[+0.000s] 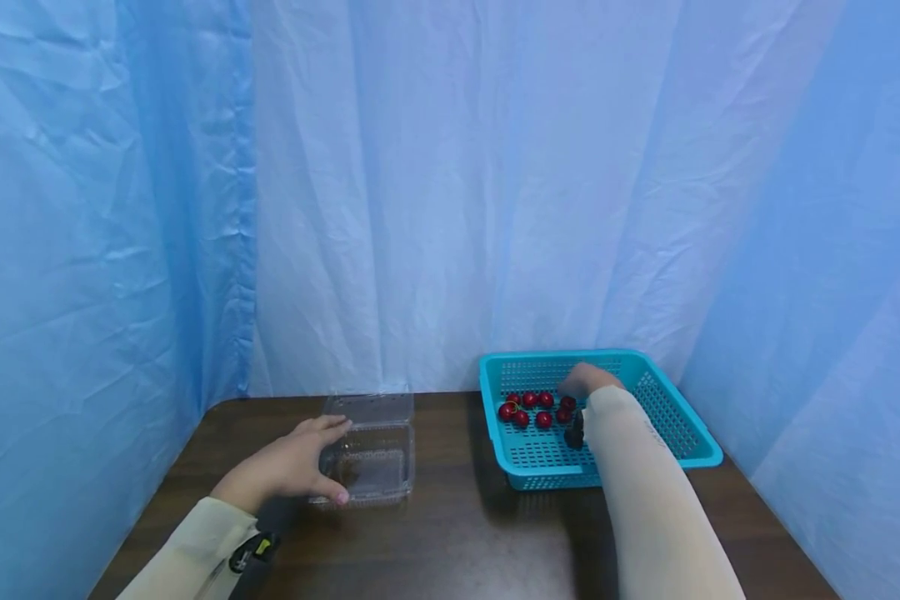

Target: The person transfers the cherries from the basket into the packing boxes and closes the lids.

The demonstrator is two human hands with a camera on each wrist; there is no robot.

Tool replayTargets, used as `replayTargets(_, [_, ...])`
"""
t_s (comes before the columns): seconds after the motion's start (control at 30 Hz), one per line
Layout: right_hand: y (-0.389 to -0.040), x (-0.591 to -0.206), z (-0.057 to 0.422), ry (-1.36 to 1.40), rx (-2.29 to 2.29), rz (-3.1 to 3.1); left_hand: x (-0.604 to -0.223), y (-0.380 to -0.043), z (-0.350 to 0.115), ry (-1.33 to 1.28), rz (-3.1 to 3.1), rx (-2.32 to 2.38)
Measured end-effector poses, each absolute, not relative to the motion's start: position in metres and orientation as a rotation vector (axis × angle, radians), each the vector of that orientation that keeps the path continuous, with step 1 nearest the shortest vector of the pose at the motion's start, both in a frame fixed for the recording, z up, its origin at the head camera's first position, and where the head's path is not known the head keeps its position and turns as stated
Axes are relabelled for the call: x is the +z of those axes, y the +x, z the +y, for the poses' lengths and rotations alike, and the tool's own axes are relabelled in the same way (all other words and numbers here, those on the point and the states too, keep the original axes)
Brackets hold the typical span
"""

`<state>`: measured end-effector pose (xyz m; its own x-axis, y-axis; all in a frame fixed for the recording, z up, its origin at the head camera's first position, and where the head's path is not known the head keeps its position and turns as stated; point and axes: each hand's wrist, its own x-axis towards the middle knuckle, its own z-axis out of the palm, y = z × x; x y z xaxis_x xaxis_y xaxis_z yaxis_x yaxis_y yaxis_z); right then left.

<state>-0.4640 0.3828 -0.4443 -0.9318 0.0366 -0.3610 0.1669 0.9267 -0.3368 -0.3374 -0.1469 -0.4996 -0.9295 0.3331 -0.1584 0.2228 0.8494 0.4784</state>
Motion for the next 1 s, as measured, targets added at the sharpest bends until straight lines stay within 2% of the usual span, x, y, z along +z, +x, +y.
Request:
replayTargets(0.33, [-0.459,-0.452,0.375,0.226,-0.586,2.765,-0.493,-0.337,-0.157,0.530,2.755,0.740])
replayTargets(1.0, [-0.457,-0.460,0.373,0.249,-0.601,2.773,-0.487,-0.338,-0.146,0.442,2.769,0.676])
